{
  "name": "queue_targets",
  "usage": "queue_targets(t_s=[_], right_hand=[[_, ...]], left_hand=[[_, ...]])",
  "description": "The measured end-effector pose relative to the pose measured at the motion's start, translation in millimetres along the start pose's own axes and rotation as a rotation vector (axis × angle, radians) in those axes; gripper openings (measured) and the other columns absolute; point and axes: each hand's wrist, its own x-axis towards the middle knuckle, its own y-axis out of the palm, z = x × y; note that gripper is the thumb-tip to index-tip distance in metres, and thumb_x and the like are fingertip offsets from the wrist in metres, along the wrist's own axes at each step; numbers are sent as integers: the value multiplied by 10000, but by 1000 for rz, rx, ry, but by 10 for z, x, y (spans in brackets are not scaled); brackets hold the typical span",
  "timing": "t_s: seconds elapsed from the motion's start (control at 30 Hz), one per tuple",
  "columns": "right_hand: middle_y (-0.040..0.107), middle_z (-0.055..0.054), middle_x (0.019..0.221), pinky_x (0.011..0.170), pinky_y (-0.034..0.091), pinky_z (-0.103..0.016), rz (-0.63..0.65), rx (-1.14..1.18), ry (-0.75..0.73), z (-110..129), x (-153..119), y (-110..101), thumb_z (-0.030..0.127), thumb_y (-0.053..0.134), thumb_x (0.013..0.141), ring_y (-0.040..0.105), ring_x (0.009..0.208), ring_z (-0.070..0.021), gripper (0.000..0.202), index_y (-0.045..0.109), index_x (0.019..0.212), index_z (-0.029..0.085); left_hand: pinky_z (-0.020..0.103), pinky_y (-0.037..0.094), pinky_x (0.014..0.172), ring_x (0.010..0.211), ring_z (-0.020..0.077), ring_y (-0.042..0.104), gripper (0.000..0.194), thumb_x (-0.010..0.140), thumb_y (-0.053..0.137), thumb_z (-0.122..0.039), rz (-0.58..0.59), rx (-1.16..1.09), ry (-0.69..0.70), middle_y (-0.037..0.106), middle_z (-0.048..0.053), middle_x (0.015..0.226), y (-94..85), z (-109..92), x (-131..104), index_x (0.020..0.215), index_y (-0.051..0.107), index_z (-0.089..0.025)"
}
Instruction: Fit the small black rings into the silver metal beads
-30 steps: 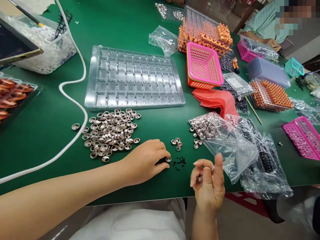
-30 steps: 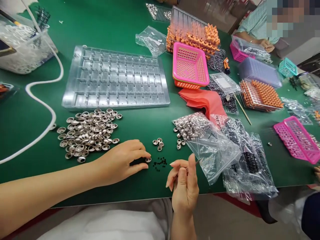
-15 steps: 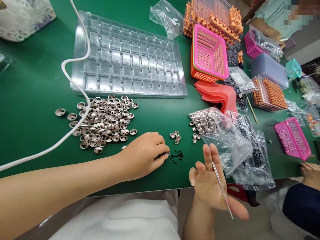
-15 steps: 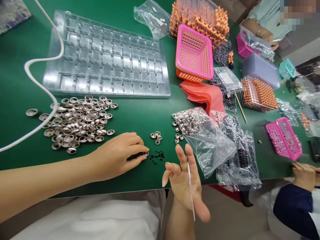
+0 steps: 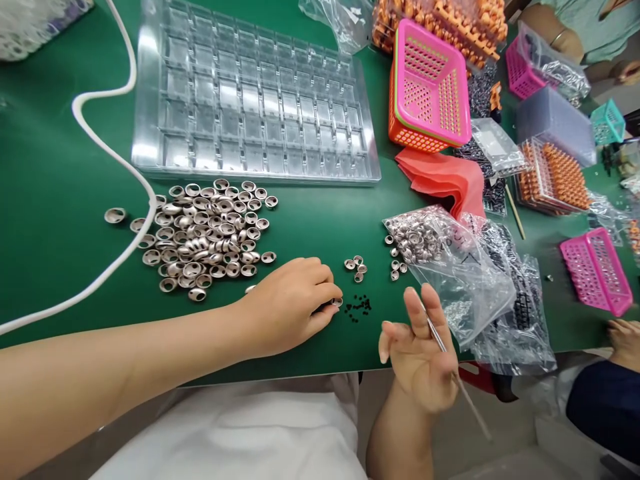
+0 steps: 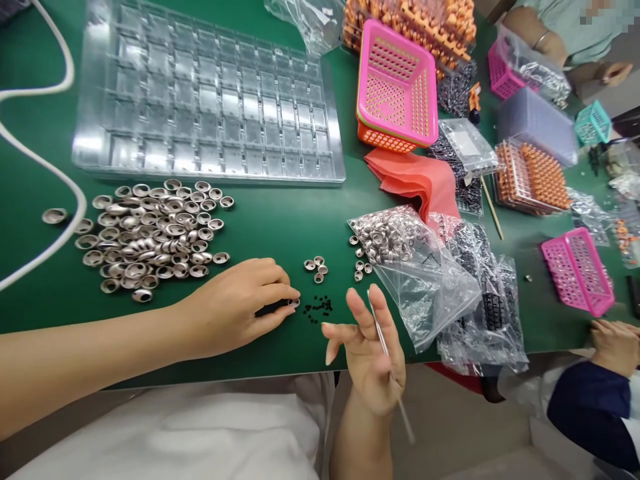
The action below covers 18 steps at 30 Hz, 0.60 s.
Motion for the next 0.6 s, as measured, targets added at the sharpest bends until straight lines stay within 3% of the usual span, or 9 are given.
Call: queue_targets(t_s=[0.07,0.17,0.27,0.37,0.6], right_hand=[[766,-141,1108,489,546,-340,-18,-3,43,19,13,66,632,275,1030,754,695,-234,590,521,1480,339],[683,-76,910,569,575,-371,-46,-61,16,19,41,148,623,334,1028,676,710,-193,563,673,1345,304],[616,-60,980,637,617,-361,-88,-194,-42,14,69,196,432,488,1039,668,824,-174,352,730,1266,316],[641,-69,1115,775,682,-390,-111,-282,-41,18,89,236,234,560,1012,735,938,-186,303,722,1260,298],[715,-57,1049,772,716,-403,-230,-252,-33,-4,91,298,170,679,934,784,906,-214,131,703,1052,221]], left_hand=[[354,460,765,843,198,598,163,983,587,-197,3,9,0,689,50,909,3,-5,5,991,748,-182],[355,461,757,829,198,597,151,971,600,-182,-7,15,3,691,45,902,10,-11,11,970,751,-180],[359,464,746,819,199,596,138,966,616,-184,-17,17,5,689,43,896,16,-11,6,969,753,-178],[360,470,751,829,199,599,149,979,605,-194,-22,21,6,691,48,904,14,-8,-3,988,753,-178],[351,485,765,837,193,609,172,994,578,-203,-14,26,4,694,55,907,2,-7,2,1002,749,-188]])
